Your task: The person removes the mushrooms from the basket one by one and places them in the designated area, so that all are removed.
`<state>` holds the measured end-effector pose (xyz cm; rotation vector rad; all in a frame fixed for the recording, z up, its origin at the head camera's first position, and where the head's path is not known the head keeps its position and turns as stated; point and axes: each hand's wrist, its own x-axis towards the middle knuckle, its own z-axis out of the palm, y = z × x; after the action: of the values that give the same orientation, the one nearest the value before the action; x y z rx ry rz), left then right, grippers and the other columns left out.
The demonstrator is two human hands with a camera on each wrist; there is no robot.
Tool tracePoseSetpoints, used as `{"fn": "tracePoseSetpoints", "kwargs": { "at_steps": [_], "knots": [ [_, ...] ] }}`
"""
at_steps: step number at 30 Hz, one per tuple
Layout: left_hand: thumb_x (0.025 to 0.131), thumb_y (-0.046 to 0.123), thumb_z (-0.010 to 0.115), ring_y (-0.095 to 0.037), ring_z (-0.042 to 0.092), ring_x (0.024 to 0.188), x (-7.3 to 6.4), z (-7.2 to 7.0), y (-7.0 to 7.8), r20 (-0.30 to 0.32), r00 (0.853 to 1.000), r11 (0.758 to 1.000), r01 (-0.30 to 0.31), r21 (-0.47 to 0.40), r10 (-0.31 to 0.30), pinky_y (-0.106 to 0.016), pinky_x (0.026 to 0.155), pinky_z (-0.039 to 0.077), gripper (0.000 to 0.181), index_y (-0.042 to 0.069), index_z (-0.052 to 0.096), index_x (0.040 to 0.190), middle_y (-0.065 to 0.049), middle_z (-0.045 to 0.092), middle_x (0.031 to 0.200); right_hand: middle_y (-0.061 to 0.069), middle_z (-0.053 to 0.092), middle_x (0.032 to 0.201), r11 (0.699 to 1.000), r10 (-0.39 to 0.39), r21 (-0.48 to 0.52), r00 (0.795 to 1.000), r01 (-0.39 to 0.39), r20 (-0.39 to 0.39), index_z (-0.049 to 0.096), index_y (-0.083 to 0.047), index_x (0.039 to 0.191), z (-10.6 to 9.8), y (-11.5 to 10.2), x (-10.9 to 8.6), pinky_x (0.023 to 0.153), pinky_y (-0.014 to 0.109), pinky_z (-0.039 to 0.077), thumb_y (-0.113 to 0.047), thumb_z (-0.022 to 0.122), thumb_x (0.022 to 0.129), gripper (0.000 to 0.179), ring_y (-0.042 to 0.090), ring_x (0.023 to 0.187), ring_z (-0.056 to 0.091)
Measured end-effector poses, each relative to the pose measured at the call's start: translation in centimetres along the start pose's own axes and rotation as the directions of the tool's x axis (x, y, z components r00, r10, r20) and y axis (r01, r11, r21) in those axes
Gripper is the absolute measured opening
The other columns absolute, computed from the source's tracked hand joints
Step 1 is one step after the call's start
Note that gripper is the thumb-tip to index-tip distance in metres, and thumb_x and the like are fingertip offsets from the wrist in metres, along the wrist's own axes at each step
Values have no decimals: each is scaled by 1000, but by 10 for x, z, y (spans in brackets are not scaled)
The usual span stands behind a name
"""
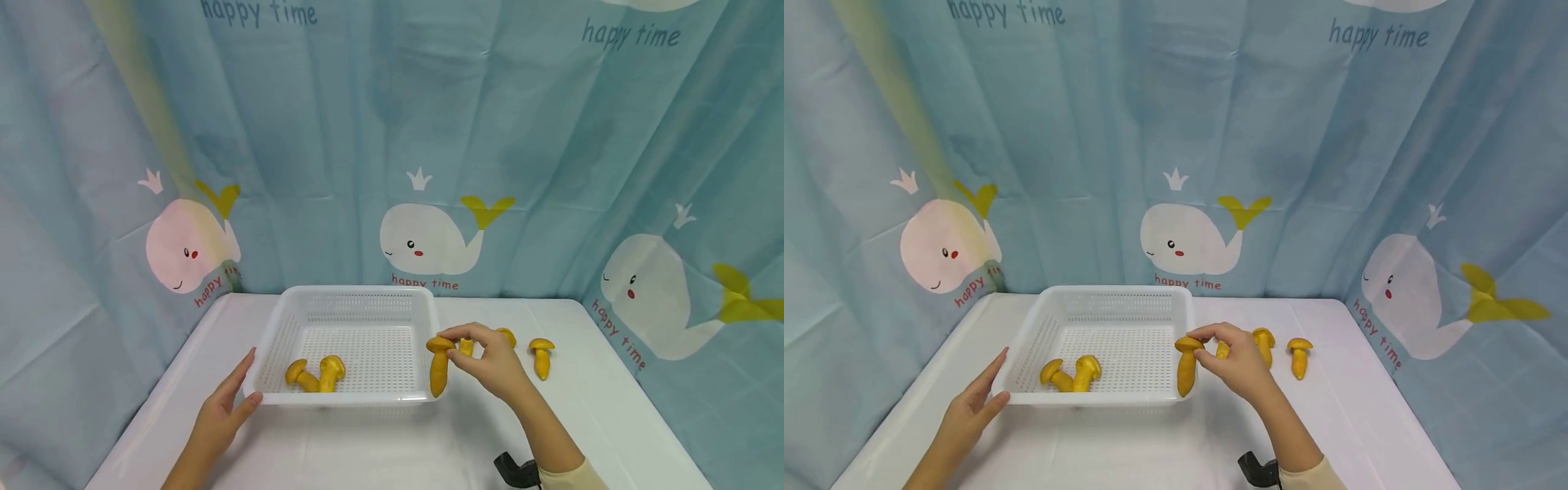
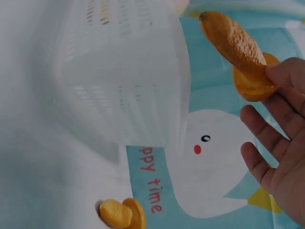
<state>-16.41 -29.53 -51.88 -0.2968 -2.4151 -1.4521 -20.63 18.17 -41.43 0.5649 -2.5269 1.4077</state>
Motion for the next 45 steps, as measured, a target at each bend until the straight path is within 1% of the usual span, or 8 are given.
{"fn": "tracePoseSetpoints", "kwargs": {
  "at_steps": [5,11,15,20,27,33,39,45],
  "knots": [
    [96,2,68,11,21,149,0,0,2,3,1000,1000,2,3,-2,0,107,25,75,19,34,161,-8,30,168,-19,74,111,1000,-4,-30,999,2,-43,76,-38,110,-10,10,-7,92,39,50,-16,81,89,31,11,106,64],
    [96,2,68,12,21,148,2,-1,4,-1,1000,1000,-6,12,6,-1,107,25,75,18,35,161,-6,30,168,-12,73,106,998,42,-48,995,-47,-85,77,-32,114,-17,28,-14,96,53,48,-22,81,90,26,17,105,60],
    [97,4,68,14,21,147,2,-2,5,-2,1000,1000,2,26,-2,0,106,26,75,20,34,161,-3,30,168,-7,73,110,995,101,6,993,-101,-67,77,-26,116,-22,41,-15,99,46,46,-25,79,92,24,21,110,60],
    [95,0,67,10,22,149,2,-2,5,-1,999,999,-34,3,34,-1,107,26,75,16,35,161,-8,30,167,-1,74,116,981,185,67,981,-181,-61,77,-20,115,-29,51,-14,99,41,49,-21,78,93,23,22,110,60],
    [95,-1,68,8,23,150,2,-1,1,-7,999,999,-42,-5,42,-1,107,27,75,16,35,161,-10,31,167,4,74,113,974,212,87,976,-208,-40,77,-17,116,-30,65,-10,89,28,54,-19,79,91,25,21,103,62],
    [95,0,68,8,22,150,0,-1,-3,-12,1000,1000,-22,10,22,-1,107,26,75,17,35,161,-6,30,168,3,75,110,963,260,81,965,-258,-15,78,-17,115,-24,81,-11,83,24,54,-18,81,89,26,22,101,61],
    [94,-2,69,8,23,150,0,0,-2,-16,998,999,-54,5,54,-2,108,27,76,15,36,160,-12,32,167,1,76,113,955,294,37,956,-293,0,79,-17,113,-20,94,-12,82,24,55,-14,80,88,24,21,99,64],
    [94,0,69,12,22,148,0,1,-1,-15,999,999,-38,19,38,-1,107,27,76,17,36,161,-7,31,167,4,75,116,947,316,50,948,-318,40,78,-15,114,-16,106,-12,77,24,55,-14,80,89,25,19,94,64]
  ]
}}
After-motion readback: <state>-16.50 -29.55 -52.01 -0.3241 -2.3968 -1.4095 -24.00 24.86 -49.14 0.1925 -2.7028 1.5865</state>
